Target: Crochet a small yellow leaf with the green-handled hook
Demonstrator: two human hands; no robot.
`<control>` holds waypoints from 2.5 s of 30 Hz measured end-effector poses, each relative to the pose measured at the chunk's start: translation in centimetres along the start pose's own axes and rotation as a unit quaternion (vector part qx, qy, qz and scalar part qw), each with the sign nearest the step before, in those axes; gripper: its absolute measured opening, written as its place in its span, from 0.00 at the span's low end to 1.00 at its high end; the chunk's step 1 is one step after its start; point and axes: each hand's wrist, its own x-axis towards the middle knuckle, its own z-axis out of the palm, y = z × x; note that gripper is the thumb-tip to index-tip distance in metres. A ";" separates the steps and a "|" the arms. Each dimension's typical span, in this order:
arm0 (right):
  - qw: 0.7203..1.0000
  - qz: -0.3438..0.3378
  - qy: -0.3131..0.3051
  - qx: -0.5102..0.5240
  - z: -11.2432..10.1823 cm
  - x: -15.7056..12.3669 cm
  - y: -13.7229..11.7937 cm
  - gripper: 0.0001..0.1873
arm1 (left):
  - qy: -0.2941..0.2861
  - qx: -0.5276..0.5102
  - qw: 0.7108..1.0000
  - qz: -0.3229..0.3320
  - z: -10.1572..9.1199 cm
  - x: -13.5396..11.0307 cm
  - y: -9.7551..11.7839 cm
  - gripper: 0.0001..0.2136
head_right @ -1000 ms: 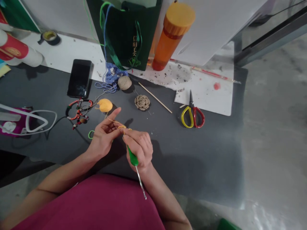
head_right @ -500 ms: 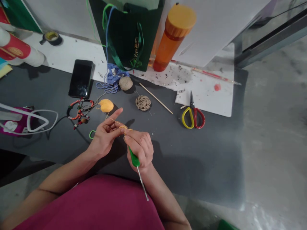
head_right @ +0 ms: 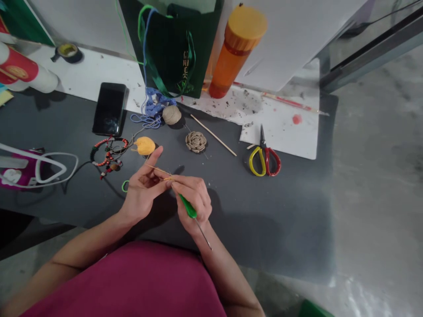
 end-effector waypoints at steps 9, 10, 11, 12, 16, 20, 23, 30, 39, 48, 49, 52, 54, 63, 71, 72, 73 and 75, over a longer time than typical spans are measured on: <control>0.994 0.091 -0.008 0.061 0.3 0.1 -1.0 0.09 | 0.039 0.067 0.993 0.088 0.5 -0.7 0.1 0.42; 0.991 0.110 -0.005 0.071 0.4 0.1 -1.1 0.10 | 0.040 0.072 0.993 0.089 0.5 -0.7 0.1 0.42; 0.989 0.127 0.001 0.082 0.5 0.0 -1.2 0.11 | 0.040 0.075 0.992 0.089 0.5 -0.7 0.2 0.42; 0.986 0.141 0.008 0.091 0.5 -0.1 -1.2 0.12 | 0.039 0.074 0.993 0.087 0.5 -0.7 0.2 0.42; 0.982 0.154 0.022 0.110 0.7 -0.3 -1.0 0.14 | 0.008 -0.007 0.999 0.049 0.2 -0.2 0.0 0.43; 0.975 0.162 0.047 0.144 0.7 -0.2 -0.6 0.10 | -0.043 -0.147 0.986 -0.071 0.0 0.4 -0.2 0.46; 0.962 0.195 0.063 0.178 0.8 -0.2 -0.3 0.05 | -0.056 -0.192 0.970 -0.139 -0.2 0.6 -0.3 0.49; 0.956 0.227 0.069 0.171 0.4 -0.5 -0.3 0.02 | -0.065 -0.206 0.962 -0.168 -0.4 0.6 -0.3 0.52; 0.945 0.259 0.100 0.173 -0.2 -0.4 -0.2 0.01 | -0.069 -0.171 0.972 -0.144 -0.6 0.7 0.3 0.51; 0.887 0.338 0.059 0.309 0.3 0.1 0.3 0.05 | -0.092 -0.156 0.977 -0.113 -0.3 0.5 0.1 0.41; 0.883 0.345 0.059 0.314 0.4 0.0 0.2 0.05 | -0.095 -0.153 0.978 -0.101 -0.3 0.4 0.0 0.40; 0.886 0.351 0.059 0.296 0.6 -0.2 -0.2 0.05 | -0.102 -0.138 0.983 -0.068 -0.2 0.3 -0.2 0.35; 0.902 0.331 0.058 0.271 0.5 -0.2 -0.3 0.03 | -0.103 -0.130 0.985 -0.055 -0.3 0.2 -0.4 0.31; 0.995 0.070 0.022 0.074 0.0 0.3 -0.6 0.16 | -0.067 -0.188 0.974 -0.111 -0.1 0.4 -0.4 0.36; 0.936 0.298 0.123 0.142 0.5 -0.8 -0.9 0.03 | -0.062 -0.231 0.956 -0.170 -0.2 0.6 -0.1 0.31; 0.932 0.307 0.124 0.144 0.4 -0.8 -0.8 0.03 | -0.063 -0.231 0.957 -0.166 -0.3 0.6 -0.1 0.30; 0.930 0.314 0.122 0.149 0.4 -0.9 -0.7 0.04 | -0.064 -0.232 0.957 -0.162 -0.3 0.7 -0.1 0.30; 0.925 0.326 0.115 0.159 0.2 -0.8 -0.6 0.04 | -0.066 -0.230 0.958 -0.157 -0.3 0.7 -0.1 0.29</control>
